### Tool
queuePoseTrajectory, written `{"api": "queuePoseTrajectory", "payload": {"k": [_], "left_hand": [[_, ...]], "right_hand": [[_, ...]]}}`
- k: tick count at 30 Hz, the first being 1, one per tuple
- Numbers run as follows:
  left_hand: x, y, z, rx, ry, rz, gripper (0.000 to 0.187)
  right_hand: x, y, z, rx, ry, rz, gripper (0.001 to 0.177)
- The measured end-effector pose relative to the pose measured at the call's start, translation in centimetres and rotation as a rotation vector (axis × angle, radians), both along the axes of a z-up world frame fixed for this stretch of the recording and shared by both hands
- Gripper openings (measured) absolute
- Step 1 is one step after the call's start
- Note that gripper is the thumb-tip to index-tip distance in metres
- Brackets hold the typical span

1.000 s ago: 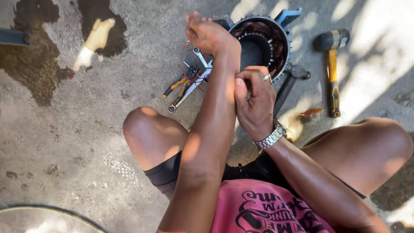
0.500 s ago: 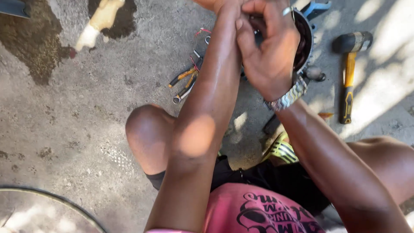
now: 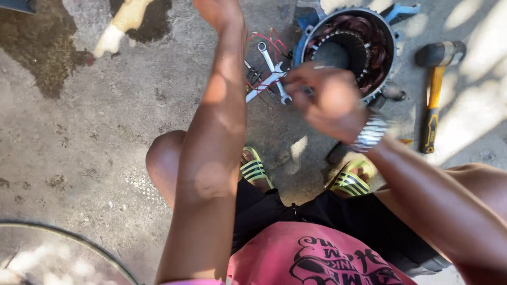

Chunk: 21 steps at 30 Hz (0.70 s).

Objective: Repairing an electric motor stator by tapping internal components with a hammer to seat them properly

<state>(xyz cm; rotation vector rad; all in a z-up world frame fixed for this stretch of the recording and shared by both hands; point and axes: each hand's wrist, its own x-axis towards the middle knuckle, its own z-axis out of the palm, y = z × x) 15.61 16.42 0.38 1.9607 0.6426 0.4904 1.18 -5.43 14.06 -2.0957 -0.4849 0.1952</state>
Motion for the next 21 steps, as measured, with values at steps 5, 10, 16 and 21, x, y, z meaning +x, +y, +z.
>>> {"api": "queuePoseTrajectory", "payload": {"k": [5,10,16,21], "left_hand": [[-6.0,2.7,-11.3,0.398,0.738,-0.408,0.039],[-7.8,1.0,-13.8,0.219,1.101,-0.124,0.053],[-8.9,-0.7,-20.2,0.249,0.859,0.108,0.032],[-5.6,1.1,-9.5,-0.554,-0.028,0.284,0.016]], "right_hand": [[1.6,-11.3,-0.6,-0.235,-0.181,-0.107,0.003],[1.1,-14.7,-1.9,-0.265,-0.11,-0.319,0.009],[1.1,-15.9,-2.9,-0.223,0.055,-0.428,0.004],[2.0,-16.8,-3.3,-0.21,0.028,-0.409,0.004]]}}
